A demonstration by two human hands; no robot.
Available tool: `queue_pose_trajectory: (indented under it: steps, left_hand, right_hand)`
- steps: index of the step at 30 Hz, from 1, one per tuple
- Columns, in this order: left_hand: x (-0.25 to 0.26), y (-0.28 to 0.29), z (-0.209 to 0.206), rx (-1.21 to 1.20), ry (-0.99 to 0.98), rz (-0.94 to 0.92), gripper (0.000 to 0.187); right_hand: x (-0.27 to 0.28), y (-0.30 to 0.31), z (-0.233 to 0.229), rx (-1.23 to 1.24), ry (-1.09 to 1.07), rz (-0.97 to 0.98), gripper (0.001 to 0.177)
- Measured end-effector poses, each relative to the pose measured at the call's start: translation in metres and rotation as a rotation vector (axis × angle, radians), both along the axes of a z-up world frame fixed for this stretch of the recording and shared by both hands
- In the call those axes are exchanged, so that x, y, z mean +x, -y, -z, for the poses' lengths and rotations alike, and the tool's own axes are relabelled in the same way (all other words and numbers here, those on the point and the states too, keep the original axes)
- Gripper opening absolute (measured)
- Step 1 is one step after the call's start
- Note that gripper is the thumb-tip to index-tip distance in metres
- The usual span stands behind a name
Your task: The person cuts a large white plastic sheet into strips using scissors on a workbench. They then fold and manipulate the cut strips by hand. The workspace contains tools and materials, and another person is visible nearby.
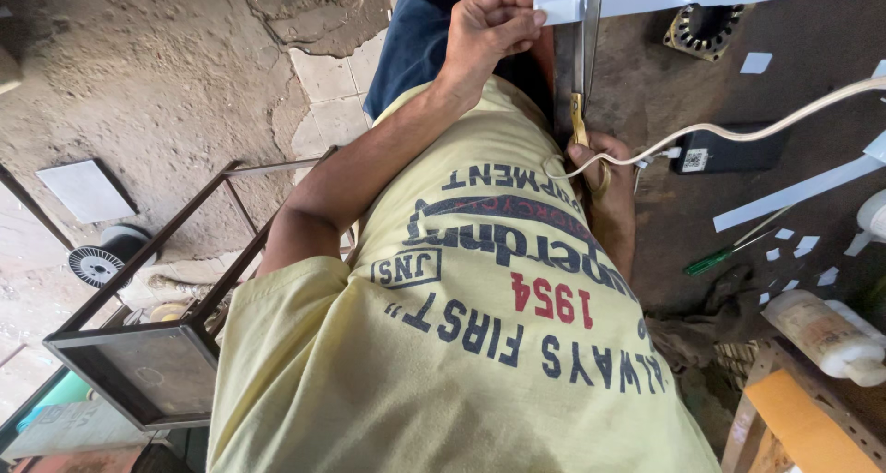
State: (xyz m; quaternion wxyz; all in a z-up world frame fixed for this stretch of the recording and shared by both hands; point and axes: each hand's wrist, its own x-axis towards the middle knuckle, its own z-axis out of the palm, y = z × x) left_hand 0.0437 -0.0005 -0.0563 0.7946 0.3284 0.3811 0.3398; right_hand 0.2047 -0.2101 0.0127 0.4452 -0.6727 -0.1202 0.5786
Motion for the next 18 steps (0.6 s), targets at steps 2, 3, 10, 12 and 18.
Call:
queue_pose_trajectory:
  steps: [2, 3, 10, 12, 18]
  left_hand:
    - [0.0, 0.001, 0.001, 0.096, -0.013, -0.001, 0.011]
    - [0.0, 0.002, 0.002, 0.112, -0.012, -0.003, 0.011]
    - [0.001, 0.0, -0.004, 0.158, -0.03, -0.004, 0.012]
    - [0.0, 0.0, -0.006, 0.148, -0.025, -0.004, 0.011]
    - [0.0, -0.003, -0.009, 0.122, 0.023, -0.011, 0.006]
  right_hand:
    - [0.0, 0.001, 0.0, 0.057, -0.03, -0.018, 0.03]
    - [0.001, 0.002, 0.0, 0.041, -0.016, -0.014, 0.03]
    - [0.001, 0.005, 0.007, 0.056, 0.056, 0.005, 0.029]
    - [0.002, 0.007, 0.008, 0.09, 0.046, -0.008, 0.026]
    - [0.001, 0.003, 0.003, 0.127, 0.04, -0.024, 0.022]
